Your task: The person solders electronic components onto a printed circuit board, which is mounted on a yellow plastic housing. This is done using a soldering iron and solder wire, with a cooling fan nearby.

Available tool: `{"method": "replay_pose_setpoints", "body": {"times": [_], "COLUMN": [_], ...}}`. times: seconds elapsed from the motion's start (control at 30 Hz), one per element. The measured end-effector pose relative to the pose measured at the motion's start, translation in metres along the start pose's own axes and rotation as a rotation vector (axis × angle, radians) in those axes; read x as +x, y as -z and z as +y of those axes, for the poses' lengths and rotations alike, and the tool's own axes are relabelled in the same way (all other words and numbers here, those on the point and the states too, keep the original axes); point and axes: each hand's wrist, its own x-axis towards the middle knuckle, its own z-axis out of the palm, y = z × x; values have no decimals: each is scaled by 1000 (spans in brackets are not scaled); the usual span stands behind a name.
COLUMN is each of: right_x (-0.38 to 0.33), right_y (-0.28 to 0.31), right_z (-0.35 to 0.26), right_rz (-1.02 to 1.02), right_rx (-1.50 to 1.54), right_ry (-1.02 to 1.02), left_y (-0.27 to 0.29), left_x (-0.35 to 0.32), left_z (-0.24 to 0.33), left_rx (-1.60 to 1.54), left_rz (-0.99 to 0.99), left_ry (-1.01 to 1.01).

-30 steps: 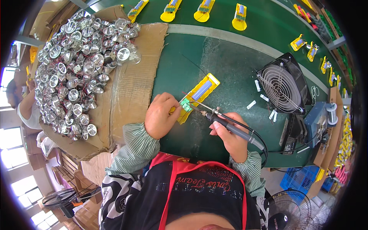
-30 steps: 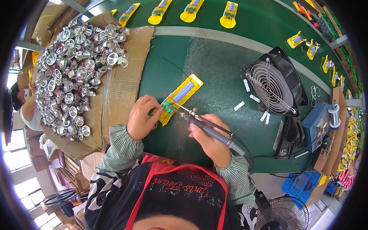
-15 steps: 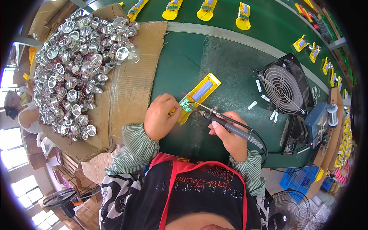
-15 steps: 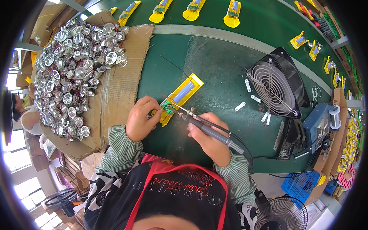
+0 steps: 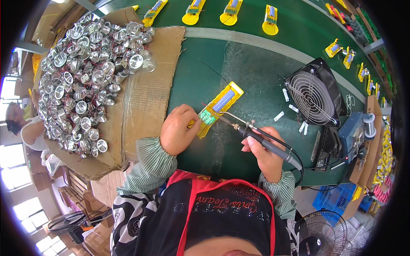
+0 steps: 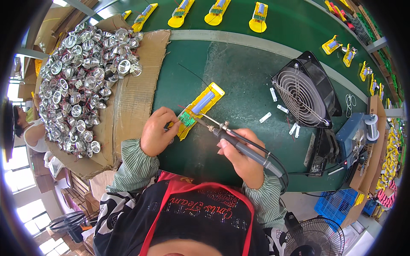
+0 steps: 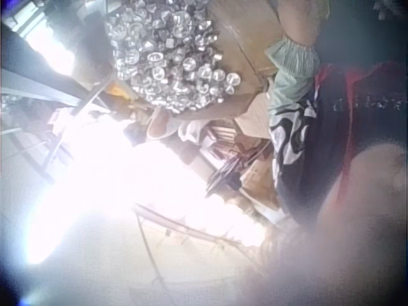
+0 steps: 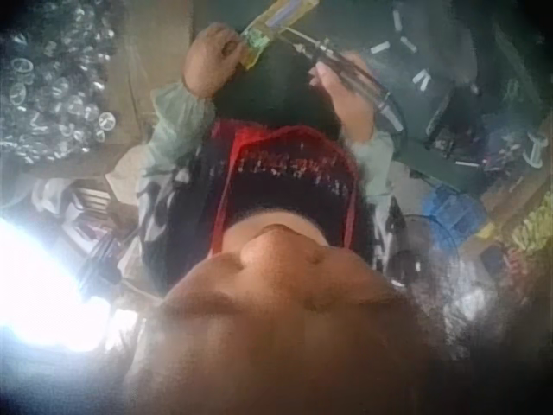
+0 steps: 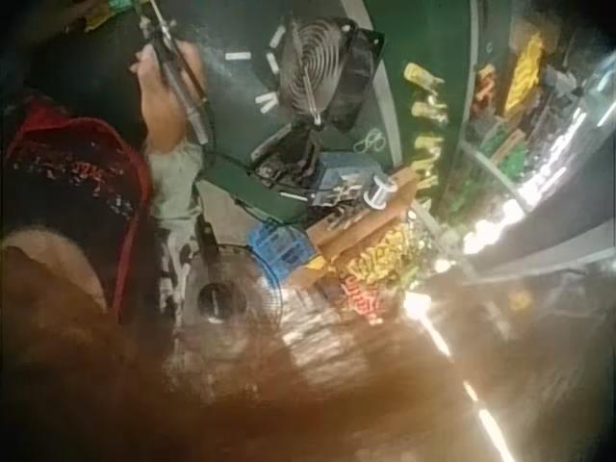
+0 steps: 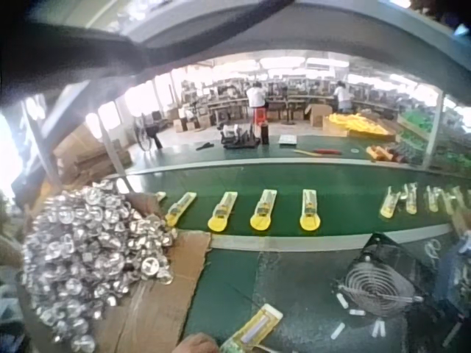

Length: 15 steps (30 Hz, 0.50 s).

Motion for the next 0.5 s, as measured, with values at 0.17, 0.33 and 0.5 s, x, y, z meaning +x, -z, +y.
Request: {"method": "replay_pose_setpoints", "body": {"times": [0.17,0.33,0.5], "right_x": [-8,-12,-15], "right_y": [8,18,29], "right_z": [-3,0,0], "right_rz": [51,75,110], "right_rx": [22,32,64], "right_ry": [-6,10,21], "left_y": [1,6,4], "left_x": [0,-13,3], "left_z": [0,15,22], "left_rx": [9,323,166], "left_rz": [-2,-43,-93], "left_ry": [-6,-179,-101]}}
